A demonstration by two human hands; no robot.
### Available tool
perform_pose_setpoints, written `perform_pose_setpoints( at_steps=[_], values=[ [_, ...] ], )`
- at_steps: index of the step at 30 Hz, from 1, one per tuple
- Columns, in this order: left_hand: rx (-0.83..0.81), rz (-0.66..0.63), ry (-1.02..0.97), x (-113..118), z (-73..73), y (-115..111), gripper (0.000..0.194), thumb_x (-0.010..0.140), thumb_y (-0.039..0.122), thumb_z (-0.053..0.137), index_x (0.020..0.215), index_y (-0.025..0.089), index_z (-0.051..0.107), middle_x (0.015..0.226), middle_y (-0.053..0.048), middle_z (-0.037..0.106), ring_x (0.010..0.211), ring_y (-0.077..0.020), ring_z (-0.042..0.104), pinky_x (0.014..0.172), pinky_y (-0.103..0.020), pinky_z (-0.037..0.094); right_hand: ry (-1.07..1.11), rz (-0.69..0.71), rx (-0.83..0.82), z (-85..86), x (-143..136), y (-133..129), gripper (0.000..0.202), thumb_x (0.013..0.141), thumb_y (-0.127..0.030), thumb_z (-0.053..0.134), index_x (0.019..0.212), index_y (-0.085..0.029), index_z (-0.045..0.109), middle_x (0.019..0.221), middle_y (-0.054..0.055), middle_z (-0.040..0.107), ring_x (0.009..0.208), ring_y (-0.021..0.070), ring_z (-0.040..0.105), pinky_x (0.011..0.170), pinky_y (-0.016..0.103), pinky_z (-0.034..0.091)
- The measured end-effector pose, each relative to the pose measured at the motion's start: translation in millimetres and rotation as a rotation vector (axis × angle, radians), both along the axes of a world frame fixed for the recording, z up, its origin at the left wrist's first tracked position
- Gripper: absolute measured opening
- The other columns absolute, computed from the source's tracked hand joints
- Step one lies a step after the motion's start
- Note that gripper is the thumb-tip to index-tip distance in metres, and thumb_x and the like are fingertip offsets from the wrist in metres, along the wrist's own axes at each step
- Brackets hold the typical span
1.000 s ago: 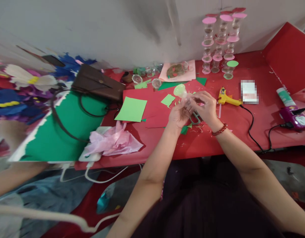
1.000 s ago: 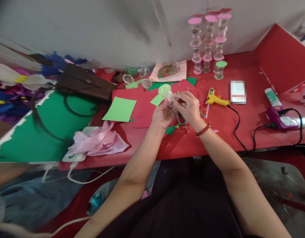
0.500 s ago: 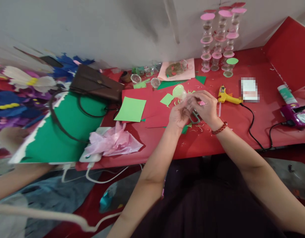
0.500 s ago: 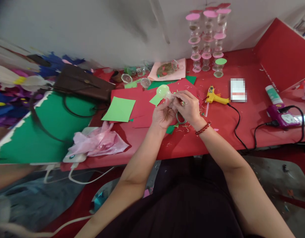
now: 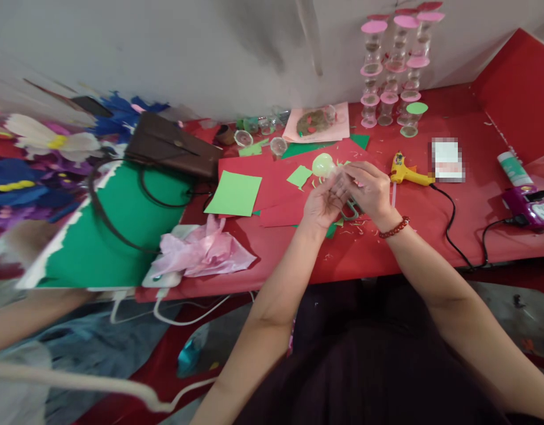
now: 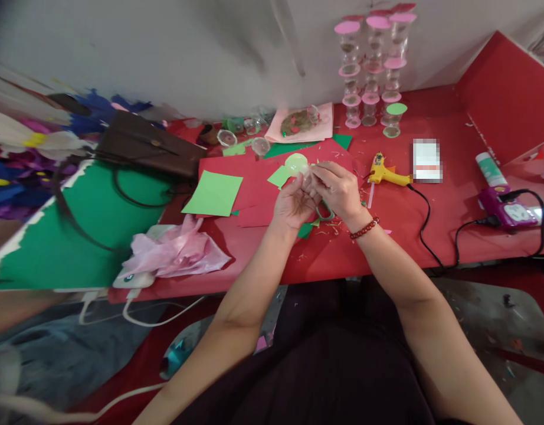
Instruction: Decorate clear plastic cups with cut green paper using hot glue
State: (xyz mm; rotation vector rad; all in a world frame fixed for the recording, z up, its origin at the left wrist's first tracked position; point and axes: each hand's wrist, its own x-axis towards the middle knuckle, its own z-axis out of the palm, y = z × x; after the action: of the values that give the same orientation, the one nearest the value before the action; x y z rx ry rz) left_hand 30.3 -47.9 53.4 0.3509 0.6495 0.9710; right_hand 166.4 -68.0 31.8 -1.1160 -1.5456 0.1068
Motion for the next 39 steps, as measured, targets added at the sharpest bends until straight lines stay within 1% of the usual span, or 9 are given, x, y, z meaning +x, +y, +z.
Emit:
perform_pose_setpoints(
  at_steps=[3,8,13,19,24,27,31,35,39],
  values=[
    [-0.012,-0.013,0.016,0.8,-1.3,0.9,0.026,0.105,0.022,0.055,0.123,0.018,0.074,0.087,-0.002,0.082,0.099,-0.0153,0.079,0.105,-0.027,0.057,-0.031,-0.024,0.009,0.4,-0.5,0.5,0.02,0.094,-0.019,0.061,0.1,-0.027,0.078,0.105,0.005,0.079,0.096,0.0205,0.074,0.092,0.039,0.062],
    [-0.034,-0.016,0.065,0.6,-6.0,4.0,0.029,0.103,0.029,0.06,0.126,0.018,0.073,0.091,-0.005,0.082,0.105,-0.0175,0.079,0.104,-0.027,0.057,-0.083,-0.087,-0.062,-2.9,-2.5,3.8,0.019,0.091,-0.016,0.062,0.101,-0.026,0.075,0.106,0.006,0.078,0.095,0.0217,0.073,0.089,0.038,0.06],
    [-0.032,-0.006,0.058,2.6,-6.0,2.7,0.031,0.101,0.026,0.064,0.13,0.016,0.071,0.088,-0.003,0.082,0.096,-0.0157,0.08,0.105,-0.026,0.057,-0.072,-0.129,-0.057,-4.7,-4.3,6.4,0.015,0.091,-0.017,0.063,0.097,-0.025,0.073,0.101,0.007,0.077,0.094,0.0222,0.071,0.087,0.037,0.059],
    [-0.06,0.009,0.044,5.9,-2.2,-1.2,0.042,0.098,0.028,0.066,0.137,0.014,0.066,0.107,-0.01,0.084,0.107,-0.0213,0.08,0.111,-0.033,0.056,0.158,-0.15,-0.047,0.6,-6.6,6.3,0.014,0.095,-0.019,0.056,0.092,-0.023,0.069,0.086,0.002,0.073,0.081,0.0165,0.068,0.079,0.032,0.057],
    [-0.045,0.038,-0.004,3.4,2.0,-0.9,0.045,0.104,0.035,0.056,0.141,0.01,0.062,0.109,-0.012,0.083,0.116,-0.0238,0.078,0.114,-0.038,0.056,0.283,-0.133,-0.046,1.2,-3.0,7.9,0.016,0.097,-0.018,0.053,0.099,-0.023,0.068,0.094,0.002,0.071,0.081,0.0144,0.068,0.079,0.033,0.057],
    [-0.022,0.026,-0.013,-0.3,-0.8,3.1,0.046,0.103,0.038,0.058,0.143,0.015,0.061,0.115,-0.01,0.083,0.122,-0.0253,0.075,0.113,-0.038,0.057,0.188,-0.117,-0.064,2.1,-2.8,6.3,0.015,0.094,-0.018,0.059,0.103,-0.024,0.07,0.105,0.004,0.071,0.088,0.0157,0.068,0.082,0.034,0.058],
    [-0.01,0.003,-0.014,-1.0,-6.2,5.7,0.043,0.101,0.037,0.063,0.14,0.018,0.064,0.118,-0.01,0.082,0.122,-0.0254,0.075,0.109,-0.036,0.059,0.01,-0.137,-0.093,2.4,-6.4,2.8,0.015,0.094,-0.027,0.069,0.109,-0.026,0.071,0.108,0.005,0.072,0.099,0.0214,0.068,0.089,0.041,0.059],
    [-0.015,0.002,0.028,3.3,-6.5,1.8,0.032,0.101,0.034,0.065,0.127,0.016,0.07,0.109,-0.008,0.082,0.118,-0.0223,0.076,0.108,-0.033,0.059,-0.106,-0.24,-0.108,0.2,-6.4,1.5,0.01,0.099,-0.029,0.065,0.103,-0.024,0.072,0.103,0.007,0.073,0.101,0.0245,0.069,0.093,0.044,0.057],
    [-0.035,0.02,0.059,5.5,-5.3,-0.6,0.023,0.102,0.034,0.064,0.113,0.015,0.074,0.096,-0.007,0.081,0.113,-0.0204,0.077,0.107,-0.031,0.059,-0.156,-0.257,-0.103,-2.9,-3.0,2.4,0.016,0.102,-0.027,0.06,0.096,-0.024,0.074,0.097,0.007,0.075,0.095,0.0239,0.07,0.091,0.042,0.056]
  ],
)
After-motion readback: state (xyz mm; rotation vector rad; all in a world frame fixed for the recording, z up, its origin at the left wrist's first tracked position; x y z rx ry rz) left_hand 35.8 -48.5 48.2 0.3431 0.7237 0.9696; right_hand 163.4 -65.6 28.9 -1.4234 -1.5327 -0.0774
